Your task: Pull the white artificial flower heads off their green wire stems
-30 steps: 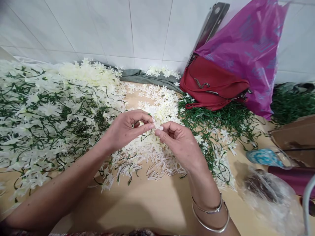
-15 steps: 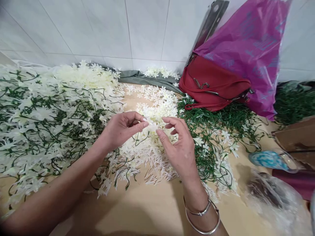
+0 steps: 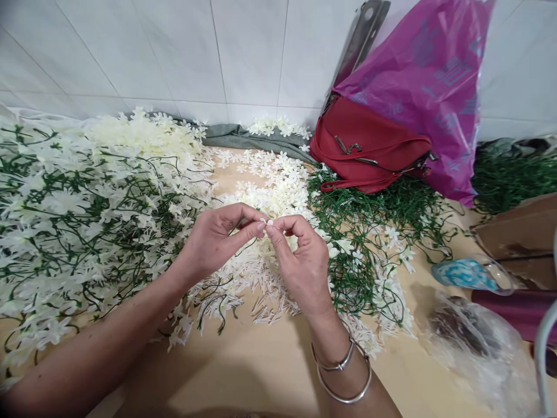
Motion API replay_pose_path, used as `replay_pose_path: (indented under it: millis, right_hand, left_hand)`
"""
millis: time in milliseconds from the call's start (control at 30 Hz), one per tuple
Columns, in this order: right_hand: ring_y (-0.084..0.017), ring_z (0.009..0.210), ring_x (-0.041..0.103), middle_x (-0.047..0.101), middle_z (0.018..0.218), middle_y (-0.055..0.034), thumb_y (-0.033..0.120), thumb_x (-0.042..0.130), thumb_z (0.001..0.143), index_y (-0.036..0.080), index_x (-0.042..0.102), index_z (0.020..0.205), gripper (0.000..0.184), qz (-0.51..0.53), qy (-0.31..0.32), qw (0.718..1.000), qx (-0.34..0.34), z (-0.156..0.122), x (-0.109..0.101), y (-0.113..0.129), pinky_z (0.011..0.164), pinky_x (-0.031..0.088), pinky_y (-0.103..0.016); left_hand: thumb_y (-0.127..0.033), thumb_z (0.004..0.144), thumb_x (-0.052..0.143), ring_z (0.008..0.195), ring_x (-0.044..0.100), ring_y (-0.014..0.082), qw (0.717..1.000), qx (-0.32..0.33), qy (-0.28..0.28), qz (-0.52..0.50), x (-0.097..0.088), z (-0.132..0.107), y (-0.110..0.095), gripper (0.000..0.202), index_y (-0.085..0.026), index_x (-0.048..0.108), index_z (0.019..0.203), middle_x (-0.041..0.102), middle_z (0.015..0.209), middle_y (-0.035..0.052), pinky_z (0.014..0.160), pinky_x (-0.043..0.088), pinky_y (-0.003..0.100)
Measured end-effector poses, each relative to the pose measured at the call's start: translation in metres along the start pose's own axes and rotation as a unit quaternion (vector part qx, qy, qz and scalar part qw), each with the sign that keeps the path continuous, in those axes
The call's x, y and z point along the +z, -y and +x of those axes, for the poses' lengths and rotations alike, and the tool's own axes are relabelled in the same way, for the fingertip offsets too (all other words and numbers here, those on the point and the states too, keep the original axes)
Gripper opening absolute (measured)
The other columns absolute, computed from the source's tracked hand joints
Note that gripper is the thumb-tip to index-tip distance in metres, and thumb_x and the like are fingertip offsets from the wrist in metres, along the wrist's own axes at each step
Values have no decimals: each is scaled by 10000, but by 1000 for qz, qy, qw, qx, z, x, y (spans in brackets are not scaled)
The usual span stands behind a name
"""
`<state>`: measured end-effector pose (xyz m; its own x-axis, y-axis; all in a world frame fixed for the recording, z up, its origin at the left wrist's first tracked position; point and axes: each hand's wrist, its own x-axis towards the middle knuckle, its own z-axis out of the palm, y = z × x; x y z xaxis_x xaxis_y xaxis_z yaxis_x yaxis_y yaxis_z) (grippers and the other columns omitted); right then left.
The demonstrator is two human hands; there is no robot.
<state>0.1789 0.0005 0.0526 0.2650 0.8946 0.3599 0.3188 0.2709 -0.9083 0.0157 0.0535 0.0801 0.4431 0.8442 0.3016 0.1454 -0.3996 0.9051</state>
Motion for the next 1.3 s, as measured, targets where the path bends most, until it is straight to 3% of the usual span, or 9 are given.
replay_pose_path:
  millis: [167,300,433,533,600,833,1033,1167,1300]
  right_hand:
    - [-151,789,579,631,817,10,366,653,965,218,642,884,169,32,20,999,19,3,-2,9,778,461,-297]
    - [-153,762,584,635,809,11,353,643,964,225,632,877,155,-58,80,995,15,1,-17,28,741,450,-293]
    - [-171,675,596,666,734,6,235,687,907,214,646,797,119,-266,279,922,17,-22,-20,33,689,402,-321]
    - [-235,744,654,705,821,-63,148,655,886,179,674,819,77,-417,299,858,-6,-46,-9,20,716,385,-366]
    - [-254,768,672,709,838,-74,49,588,866,176,675,792,170,-459,290,840,-18,-58,-2,9,720,375,-375]
    - [-171,627,567,652,705,8,71,550,876,206,582,782,167,-378,268,886,-4,-45,-14,18,697,393,-329]
    - [-145,653,572,618,698,27,189,597,909,226,601,753,161,-195,192,962,10,-12,-35,46,626,439,-264]
    - [-161,739,629,688,792,8,210,694,882,242,710,896,39,-119,114,986,-21,1,-35,50,698,497,-276]
    - [-163,781,648,713,856,-10,262,738,884,246,740,982,99,-35,60,998,10,8,-22,42,732,522,-290]
  left_hand:
    - [-284,931,675,717,615,123,1000,-7,-3,-17,-3,1,-1,126,-170,721,907,728,811,16,684,485,250]
    - [-289,891,719,698,558,114,997,-15,-52,-48,-13,4,0,130,-175,667,858,688,816,10,644,443,241]
    - [-264,879,728,649,484,97,993,-20,-81,-86,-21,7,-3,141,-178,627,830,601,763,-16,598,394,230]
    - [-268,886,726,652,509,104,991,-29,-70,-107,-22,8,-8,126,-179,647,841,601,731,-16,610,412,230]
    - [-290,884,737,668,564,109,986,-51,-60,-150,-22,9,-8,135,-180,665,857,632,728,-11,637,449,228]
    - [-356,819,825,700,689,91,942,-103,-71,-312,-26,15,-1,221,-177,696,835,678,773,-19,649,494,187]
    - [-315,821,822,717,716,117,966,-75,-73,-235,-20,10,-3,194,-188,739,943,723,760,-20,713,562,227]
    - [-336,827,813,735,715,143,980,-67,-92,-165,-17,7,-1,191,-189,743,927,746,768,2,729,581,264]
    - [-368,824,811,796,761,175,974,-108,-70,-186,-16,9,1,251,-174,732,965,776,834,27,779,602,292]
